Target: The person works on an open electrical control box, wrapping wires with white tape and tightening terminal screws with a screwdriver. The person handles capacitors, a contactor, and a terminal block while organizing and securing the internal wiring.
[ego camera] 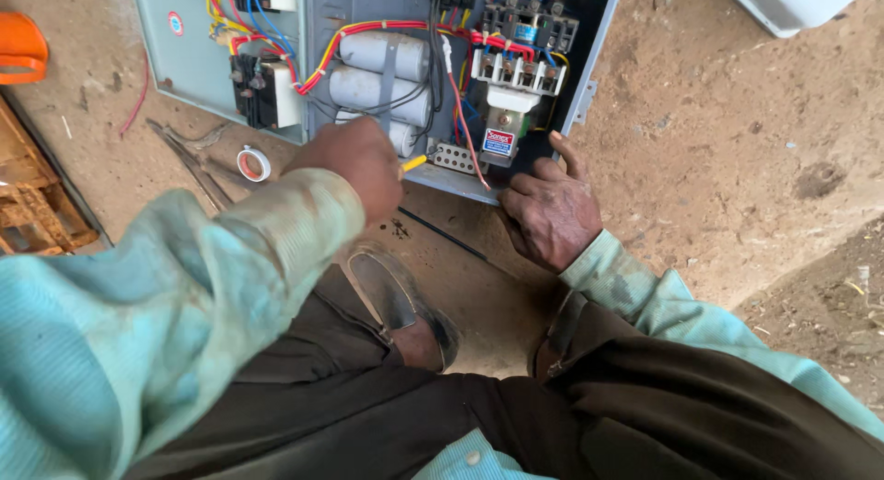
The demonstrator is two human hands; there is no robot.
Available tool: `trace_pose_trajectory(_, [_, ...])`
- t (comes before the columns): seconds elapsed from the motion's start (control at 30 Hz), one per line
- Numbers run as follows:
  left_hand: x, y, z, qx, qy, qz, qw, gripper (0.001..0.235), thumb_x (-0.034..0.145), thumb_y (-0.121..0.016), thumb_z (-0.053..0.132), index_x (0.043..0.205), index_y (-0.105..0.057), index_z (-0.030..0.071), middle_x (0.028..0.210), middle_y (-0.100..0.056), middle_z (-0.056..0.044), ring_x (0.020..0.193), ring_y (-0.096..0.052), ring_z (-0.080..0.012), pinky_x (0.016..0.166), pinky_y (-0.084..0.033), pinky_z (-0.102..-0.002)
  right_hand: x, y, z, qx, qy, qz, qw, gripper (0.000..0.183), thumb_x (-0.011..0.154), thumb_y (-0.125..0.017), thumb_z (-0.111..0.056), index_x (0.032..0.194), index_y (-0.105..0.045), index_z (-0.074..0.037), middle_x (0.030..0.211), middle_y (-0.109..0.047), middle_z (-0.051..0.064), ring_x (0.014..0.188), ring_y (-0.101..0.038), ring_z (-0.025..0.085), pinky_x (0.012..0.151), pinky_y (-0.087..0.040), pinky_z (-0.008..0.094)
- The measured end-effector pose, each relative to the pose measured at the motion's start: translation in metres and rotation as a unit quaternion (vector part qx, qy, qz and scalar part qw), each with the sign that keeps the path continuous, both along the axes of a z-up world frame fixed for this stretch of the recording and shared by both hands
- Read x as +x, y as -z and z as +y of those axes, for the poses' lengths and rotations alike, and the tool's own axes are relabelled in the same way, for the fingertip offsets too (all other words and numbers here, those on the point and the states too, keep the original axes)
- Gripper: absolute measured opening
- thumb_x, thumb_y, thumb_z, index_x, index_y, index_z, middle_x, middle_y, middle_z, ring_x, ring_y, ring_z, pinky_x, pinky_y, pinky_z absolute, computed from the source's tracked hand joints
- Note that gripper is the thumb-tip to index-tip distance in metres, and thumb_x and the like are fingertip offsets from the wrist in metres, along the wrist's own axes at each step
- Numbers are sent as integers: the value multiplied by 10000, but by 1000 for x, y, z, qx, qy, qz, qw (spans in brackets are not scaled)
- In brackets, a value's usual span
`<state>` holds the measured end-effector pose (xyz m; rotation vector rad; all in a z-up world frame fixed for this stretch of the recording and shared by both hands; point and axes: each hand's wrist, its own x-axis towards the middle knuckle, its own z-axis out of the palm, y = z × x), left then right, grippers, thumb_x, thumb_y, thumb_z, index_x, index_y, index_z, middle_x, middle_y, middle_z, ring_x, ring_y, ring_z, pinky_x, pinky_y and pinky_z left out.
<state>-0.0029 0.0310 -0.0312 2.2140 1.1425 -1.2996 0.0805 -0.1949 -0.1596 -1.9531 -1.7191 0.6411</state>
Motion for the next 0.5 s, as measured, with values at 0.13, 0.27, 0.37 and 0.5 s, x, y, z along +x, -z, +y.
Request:
trace_pose_trajectory(0.13, [-34,19,2,15,-99,-49,994,225,834,-732,316,999,-821,189,971,-752,-183,933,-723,-385,887,-563,-453,1,2,1,13,12,9,1000,107,794,-733,-222,873,-772,-161,783,-629,-2,901,-595,229,1232,-261,559])
trace_pose_trajectory(0.27, [-54,28,-3,17,-76,-97,992,216,851,-725,304,996,-825,181,970,-754,-176,931,-720,-380,885,-562,-460,0,3,-3,24,1,-1,1000,121,789,-738,-222,882,-763,-150,791,-632,19,915,-602,240,1242,-260,559])
trace_pose_trajectory(0.37, [-48,26,-2,-1,-159,-44,986,263,848,-744,350,991,-804,138,917,-775,-170,897,-764,-367,855,-596,-445,3,3,-4,54,-1,-9,998,172,770,-741,-231,910,-758,-133,818,-642,28,934,-605,258,1218,-267,564])
trace_pose_trajectory(0.5, [-45,7,-11,7,50,-100,994,361,708,-858,318,975,-781,89,949,-751,-176,919,-715,-351,838,-557,-431,2,3,-5,52,-2,-14,999,201,748,-744,-227,925,-754,-133,827,-643,29,946,-607,263,1226,-266,557])
